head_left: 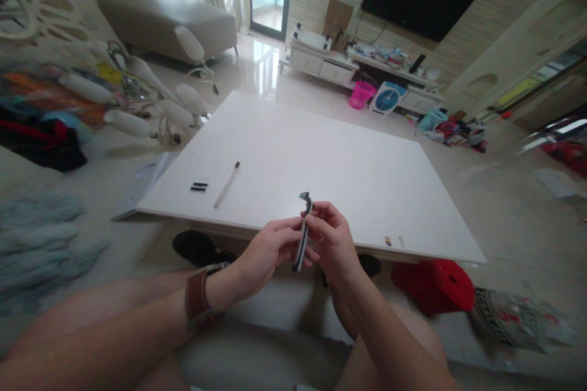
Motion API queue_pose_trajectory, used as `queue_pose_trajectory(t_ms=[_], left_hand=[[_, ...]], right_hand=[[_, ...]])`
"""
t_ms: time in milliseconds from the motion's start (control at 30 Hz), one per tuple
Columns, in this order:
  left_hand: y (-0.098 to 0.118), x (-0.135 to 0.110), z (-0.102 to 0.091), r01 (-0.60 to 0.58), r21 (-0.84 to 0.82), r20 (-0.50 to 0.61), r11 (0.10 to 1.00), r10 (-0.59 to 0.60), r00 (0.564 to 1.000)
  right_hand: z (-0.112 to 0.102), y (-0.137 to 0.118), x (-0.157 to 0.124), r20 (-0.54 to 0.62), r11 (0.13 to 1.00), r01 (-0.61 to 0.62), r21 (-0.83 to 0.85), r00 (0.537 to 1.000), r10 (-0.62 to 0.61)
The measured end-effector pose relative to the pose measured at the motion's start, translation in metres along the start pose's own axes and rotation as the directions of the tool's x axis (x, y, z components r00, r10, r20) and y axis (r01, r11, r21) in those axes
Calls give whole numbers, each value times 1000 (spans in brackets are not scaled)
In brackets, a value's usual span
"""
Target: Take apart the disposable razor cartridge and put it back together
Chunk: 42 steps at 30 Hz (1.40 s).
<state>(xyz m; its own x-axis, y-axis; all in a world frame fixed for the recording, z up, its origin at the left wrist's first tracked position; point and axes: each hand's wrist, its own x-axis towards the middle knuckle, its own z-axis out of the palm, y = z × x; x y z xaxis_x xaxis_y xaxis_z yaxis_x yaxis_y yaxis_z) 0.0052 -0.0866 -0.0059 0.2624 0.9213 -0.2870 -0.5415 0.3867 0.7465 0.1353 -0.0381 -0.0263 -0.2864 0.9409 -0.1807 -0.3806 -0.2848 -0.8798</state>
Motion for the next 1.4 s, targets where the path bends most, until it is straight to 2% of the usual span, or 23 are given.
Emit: queue_pose_trajectory(t_ms=[667, 867, 1033, 1233, 1400], left_hand=[[0, -1, 0, 9, 13, -13, 1000, -9, 1000], [0, -1, 0, 1, 3, 13, 1000, -1, 1000], [0, -1, 1, 12, 3, -29, 1000, -12, 999], [0, -1, 0, 12, -12, 0, 1000, -12, 1000], [0, -1, 1, 0, -16, -27, 1000, -1, 1000]], right_hand=[[0, 0, -2, 9, 1000, -1, -6, 1000, 1], [-1, 1, -2, 9, 1000, -1, -15, 1000, 2], [-2, 1, -2, 26, 1000, -1, -8, 1000, 1], [-1, 1, -2, 23, 1000, -1, -5, 1000, 1], [-1, 1, -2, 34, 1000, 2, -15, 999, -1]])
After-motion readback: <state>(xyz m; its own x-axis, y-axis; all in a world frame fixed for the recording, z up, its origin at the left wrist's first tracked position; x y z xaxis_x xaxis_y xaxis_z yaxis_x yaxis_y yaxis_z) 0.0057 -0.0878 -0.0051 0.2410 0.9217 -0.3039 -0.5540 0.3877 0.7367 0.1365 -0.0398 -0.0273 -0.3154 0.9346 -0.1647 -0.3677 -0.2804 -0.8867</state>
